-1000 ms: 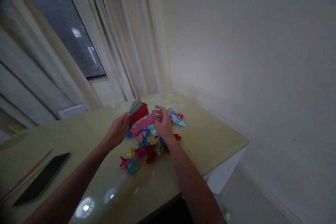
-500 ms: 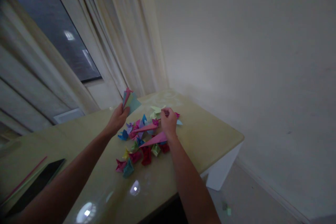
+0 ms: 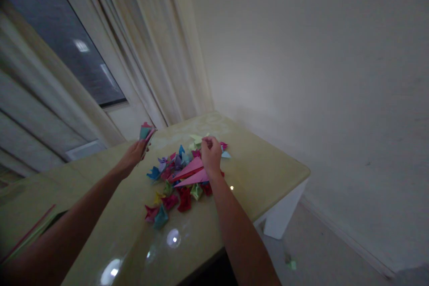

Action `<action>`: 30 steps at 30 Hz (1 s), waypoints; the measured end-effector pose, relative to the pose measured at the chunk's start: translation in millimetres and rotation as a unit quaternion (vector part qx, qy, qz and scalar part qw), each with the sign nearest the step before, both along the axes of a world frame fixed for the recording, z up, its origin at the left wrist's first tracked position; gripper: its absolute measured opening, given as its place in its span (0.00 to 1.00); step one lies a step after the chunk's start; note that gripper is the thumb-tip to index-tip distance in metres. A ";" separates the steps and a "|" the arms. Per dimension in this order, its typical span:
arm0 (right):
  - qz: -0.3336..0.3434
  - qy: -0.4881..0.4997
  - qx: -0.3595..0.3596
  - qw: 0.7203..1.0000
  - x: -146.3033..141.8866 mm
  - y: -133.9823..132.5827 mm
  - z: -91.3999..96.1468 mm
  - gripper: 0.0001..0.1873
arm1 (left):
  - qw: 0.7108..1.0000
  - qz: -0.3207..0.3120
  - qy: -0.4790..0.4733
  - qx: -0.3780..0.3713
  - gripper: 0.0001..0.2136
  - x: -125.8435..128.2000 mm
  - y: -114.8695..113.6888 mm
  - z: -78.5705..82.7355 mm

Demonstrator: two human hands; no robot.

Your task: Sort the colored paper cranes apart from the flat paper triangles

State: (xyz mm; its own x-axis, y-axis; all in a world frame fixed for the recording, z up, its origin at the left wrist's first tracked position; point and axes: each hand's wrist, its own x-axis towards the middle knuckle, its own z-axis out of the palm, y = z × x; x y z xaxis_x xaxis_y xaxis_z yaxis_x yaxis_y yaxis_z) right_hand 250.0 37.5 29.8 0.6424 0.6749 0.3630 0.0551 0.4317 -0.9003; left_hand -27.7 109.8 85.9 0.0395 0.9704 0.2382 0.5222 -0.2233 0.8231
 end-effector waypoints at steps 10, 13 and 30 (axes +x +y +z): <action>-0.038 0.112 0.012 0.993 9.8 8.7 -8.5 0.11 | 0.991 -0.104 0.049 0.074 0.19 94.1 14.4 4.0; -0.036 0.154 0.010 0.987 11.9 11.9 -11.7 0.11 | 0.990 -0.104 0.060 0.079 0.16 112.2 23.0 3.8; -0.045 0.197 0.046 0.978 19.2 20.4 -17.6 0.11 | 0.995 0.004 0.069 0.072 0.21 28.6 16.5 13.9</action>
